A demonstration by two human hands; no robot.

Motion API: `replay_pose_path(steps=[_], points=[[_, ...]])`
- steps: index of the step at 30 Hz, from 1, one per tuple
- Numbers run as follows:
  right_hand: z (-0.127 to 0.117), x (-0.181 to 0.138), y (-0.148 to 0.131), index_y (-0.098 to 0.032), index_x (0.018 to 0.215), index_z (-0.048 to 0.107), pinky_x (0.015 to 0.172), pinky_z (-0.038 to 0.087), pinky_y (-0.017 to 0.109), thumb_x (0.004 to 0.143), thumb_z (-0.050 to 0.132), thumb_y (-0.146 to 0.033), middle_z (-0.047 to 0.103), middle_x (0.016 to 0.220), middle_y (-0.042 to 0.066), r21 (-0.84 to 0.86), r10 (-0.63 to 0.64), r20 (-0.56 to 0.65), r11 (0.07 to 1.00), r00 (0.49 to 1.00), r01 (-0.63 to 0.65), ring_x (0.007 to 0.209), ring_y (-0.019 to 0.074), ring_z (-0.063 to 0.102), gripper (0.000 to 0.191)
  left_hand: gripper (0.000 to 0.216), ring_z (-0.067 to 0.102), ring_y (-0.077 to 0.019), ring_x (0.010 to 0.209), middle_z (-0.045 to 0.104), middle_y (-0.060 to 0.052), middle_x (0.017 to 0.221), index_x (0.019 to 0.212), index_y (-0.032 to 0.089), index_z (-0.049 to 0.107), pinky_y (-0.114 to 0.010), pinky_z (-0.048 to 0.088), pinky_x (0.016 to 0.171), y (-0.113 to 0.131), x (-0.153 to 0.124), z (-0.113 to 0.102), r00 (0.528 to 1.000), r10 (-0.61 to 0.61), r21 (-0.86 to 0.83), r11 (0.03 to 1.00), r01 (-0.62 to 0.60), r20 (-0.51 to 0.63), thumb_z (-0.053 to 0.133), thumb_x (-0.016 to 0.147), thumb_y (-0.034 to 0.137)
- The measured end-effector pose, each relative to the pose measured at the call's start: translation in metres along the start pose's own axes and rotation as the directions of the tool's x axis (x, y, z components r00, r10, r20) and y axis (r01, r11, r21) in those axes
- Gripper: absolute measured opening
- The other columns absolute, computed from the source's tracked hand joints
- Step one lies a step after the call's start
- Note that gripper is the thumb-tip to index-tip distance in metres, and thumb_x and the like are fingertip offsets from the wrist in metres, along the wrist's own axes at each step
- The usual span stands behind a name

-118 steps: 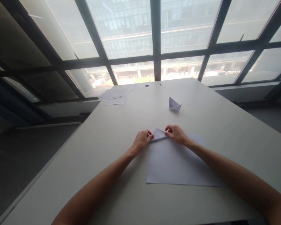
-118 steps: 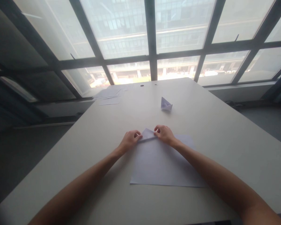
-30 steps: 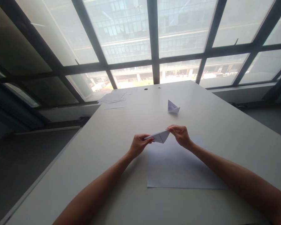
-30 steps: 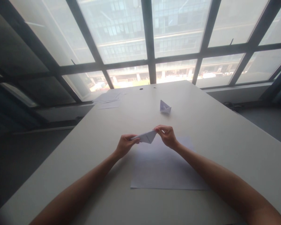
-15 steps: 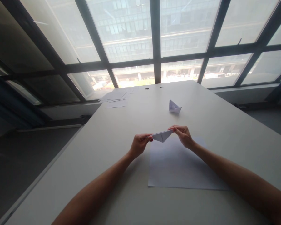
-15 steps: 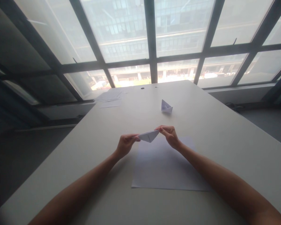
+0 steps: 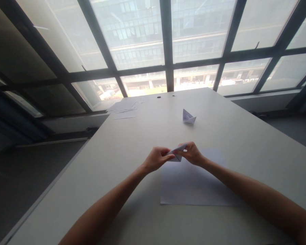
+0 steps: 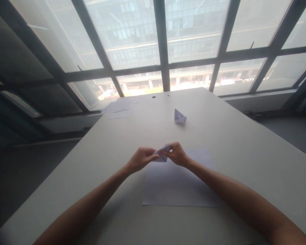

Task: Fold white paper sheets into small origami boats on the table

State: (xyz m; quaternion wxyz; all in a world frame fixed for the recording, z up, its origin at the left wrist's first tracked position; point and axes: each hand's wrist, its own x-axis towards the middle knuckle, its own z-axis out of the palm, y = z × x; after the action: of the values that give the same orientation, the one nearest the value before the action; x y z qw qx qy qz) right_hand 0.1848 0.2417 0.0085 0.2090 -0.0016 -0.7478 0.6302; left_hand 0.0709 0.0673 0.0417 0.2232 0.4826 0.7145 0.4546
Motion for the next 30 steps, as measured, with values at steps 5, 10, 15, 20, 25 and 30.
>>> replay_pose_path(steps=[5, 10, 15, 20, 25, 30], points=[[0.004, -0.001, 0.0, -0.015, 0.069, 0.07, 0.054, 0.038, 0.025, 0.081, 0.069, -0.05, 0.062, 0.062, 0.002, 0.049, 0.013, -0.051, 0.999, 0.999, -0.011, 0.057, 0.013, 0.051, 0.037, 0.045, 0.041, -0.0091, 0.052, 0.049, 0.002, 0.053, 0.066, 0.01, 0.068, -0.021, 0.025, 0.049, 0.011, 0.001, -0.005, 0.994, -0.065, -0.016, 0.998, 0.067, 0.082, 0.064, 0.081, 0.052], [-0.002, 0.0, 0.0, -0.017, 0.053, 0.054, 0.048, 0.029, 0.025, 0.086, 0.061, -0.053, 0.044, 0.051, -0.002, 0.007, 0.007, -0.124, 1.0, 0.992, -0.007, 0.05, 0.0104, 0.038, 0.05, 0.049, 0.032, -0.0071, 0.05, 0.041, 0.003, 0.053, 0.061, 0.011, 0.061, -0.022, 0.018, 0.047, 0.014, -0.002, -0.006, 0.967, -0.14, -0.188, 0.965, 0.181, 0.211, 0.068, 0.077, 0.057], [-0.001, 0.001, 0.004, -0.018, 0.048, 0.05, 0.047, 0.032, 0.026, 0.088, 0.058, -0.052, 0.045, 0.047, -0.002, -0.001, 0.004, -0.212, 1.0, 0.977, -0.005, 0.048, 0.011, 0.039, 0.052, 0.051, 0.034, -0.0069, 0.049, 0.043, 0.003, 0.053, 0.061, 0.011, 0.061, -0.022, 0.018, 0.047, 0.015, -0.002, -0.005, 0.959, -0.178, -0.26, 0.937, 0.234, 0.221, 0.072, 0.072, 0.06], [-0.002, 0.006, 0.008, -0.016, 0.056, 0.063, 0.05, 0.042, 0.027, 0.089, 0.053, -0.051, 0.061, 0.056, 0.005, 0.163, 0.079, -0.325, 0.986, 0.942, -0.027, 0.052, 0.0149, 0.053, 0.05, 0.05, 0.039, -0.0077, 0.048, 0.05, 0.001, 0.054, 0.067, 0.01, 0.067, -0.022, 0.022, 0.046, 0.009, -0.003, -0.003, 0.948, -0.227, -0.292, 0.912, 0.286, 0.222, 0.075, 0.07, 0.059], [-0.007, 0.007, 0.008, -0.015, 0.066, 0.07, 0.051, 0.043, 0.027, 0.089, 0.053, -0.057, 0.067, 0.063, 0.007, 0.136, 0.086, -0.246, 0.989, 0.965, -0.054, 0.057, 0.0161, 0.058, 0.051, 0.048, 0.043, -0.0083, 0.048, 0.055, -0.001, 0.056, 0.069, 0.009, 0.069, -0.021, 0.026, 0.046, 0.003, -0.004, -0.002, 0.949, -0.27, -0.341, 0.887, 0.312, 0.164, 0.077, 0.069, 0.056], [-0.003, 0.004, 0.009, -0.015, 0.057, 0.065, 0.05, 0.04, 0.025, 0.086, 0.061, -0.057, 0.061, 0.054, 0.003, 0.03, 0.057, -0.212, 0.998, 0.976, -0.051, 0.05, 0.0128, 0.051, 0.051, 0.046, 0.047, -0.0091, 0.048, 0.058, -0.001, 0.057, 0.07, 0.009, 0.07, -0.021, 0.029, 0.046, 0.003, -0.004, 0.0, 0.946, -0.283, -0.418, 0.849, 0.323, 0.157, 0.079, 0.068, 0.054]])
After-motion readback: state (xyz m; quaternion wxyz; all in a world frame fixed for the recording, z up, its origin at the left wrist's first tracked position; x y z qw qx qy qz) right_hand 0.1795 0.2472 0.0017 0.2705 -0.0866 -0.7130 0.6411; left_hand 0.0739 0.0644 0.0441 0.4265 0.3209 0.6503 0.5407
